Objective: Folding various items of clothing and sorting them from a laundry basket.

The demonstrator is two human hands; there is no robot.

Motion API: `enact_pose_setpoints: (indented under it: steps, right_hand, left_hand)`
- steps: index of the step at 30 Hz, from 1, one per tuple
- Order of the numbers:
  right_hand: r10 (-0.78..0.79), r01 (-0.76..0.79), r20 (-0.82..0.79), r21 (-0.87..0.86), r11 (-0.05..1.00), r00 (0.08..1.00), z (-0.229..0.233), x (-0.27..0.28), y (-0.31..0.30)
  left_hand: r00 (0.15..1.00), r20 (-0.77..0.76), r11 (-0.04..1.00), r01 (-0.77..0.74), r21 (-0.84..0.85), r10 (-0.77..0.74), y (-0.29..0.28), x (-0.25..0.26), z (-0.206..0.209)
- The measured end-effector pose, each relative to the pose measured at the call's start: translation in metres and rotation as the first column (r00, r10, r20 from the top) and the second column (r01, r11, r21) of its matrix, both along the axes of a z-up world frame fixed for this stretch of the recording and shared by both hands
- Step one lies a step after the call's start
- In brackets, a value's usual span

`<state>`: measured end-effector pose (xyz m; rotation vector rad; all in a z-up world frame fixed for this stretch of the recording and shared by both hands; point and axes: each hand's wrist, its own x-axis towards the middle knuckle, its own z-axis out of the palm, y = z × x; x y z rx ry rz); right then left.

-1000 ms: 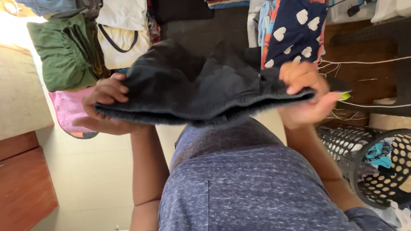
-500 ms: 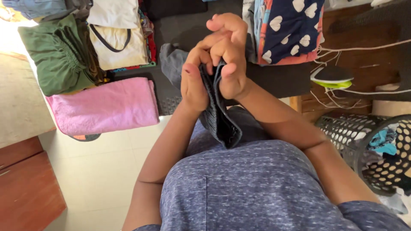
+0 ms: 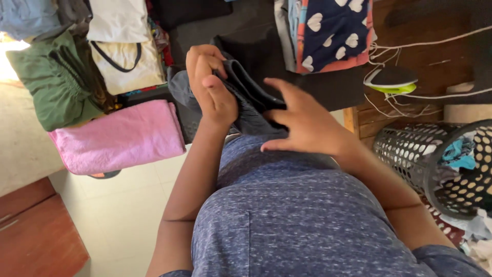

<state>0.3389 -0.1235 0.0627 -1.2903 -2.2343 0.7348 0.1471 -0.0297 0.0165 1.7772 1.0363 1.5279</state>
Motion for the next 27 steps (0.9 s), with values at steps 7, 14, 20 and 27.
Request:
enact_pose_setpoints:
  steps: [7,14,20,27]
  right_hand:
    - [-0.009,0.083,0.345,-0.2,0.976,0.939,-0.042,-0.008,0.005]
    - [-0.152,0.185,0.305,-0.085,0.979,0.94,-0.063,0.023,0.006]
    - [-0.134,0.175,0.266,-0.135,0.975,0.955,-0.126,0.016,0.006]
    - [-0.189,0.211,0.223,-0.079,0.974,0.956,-0.123,0.048,0.011]
  left_hand:
    - [0.961,-0.277,0.988,0.047,0.148,-0.004,-0.006,0.016,0.004]
    - [0.898,-0.432,0.996,0.09,-0.016,-0.088,-0.007,-0.003,0.002]
    - [0.857,-0.476,0.979,0.191,-0.068,-0.2,-0.021,0.009,0.006]
    - [0.748,-0.448,0.864,0.349,-0.364,-0.49,-0.01,-0.025,0.026]
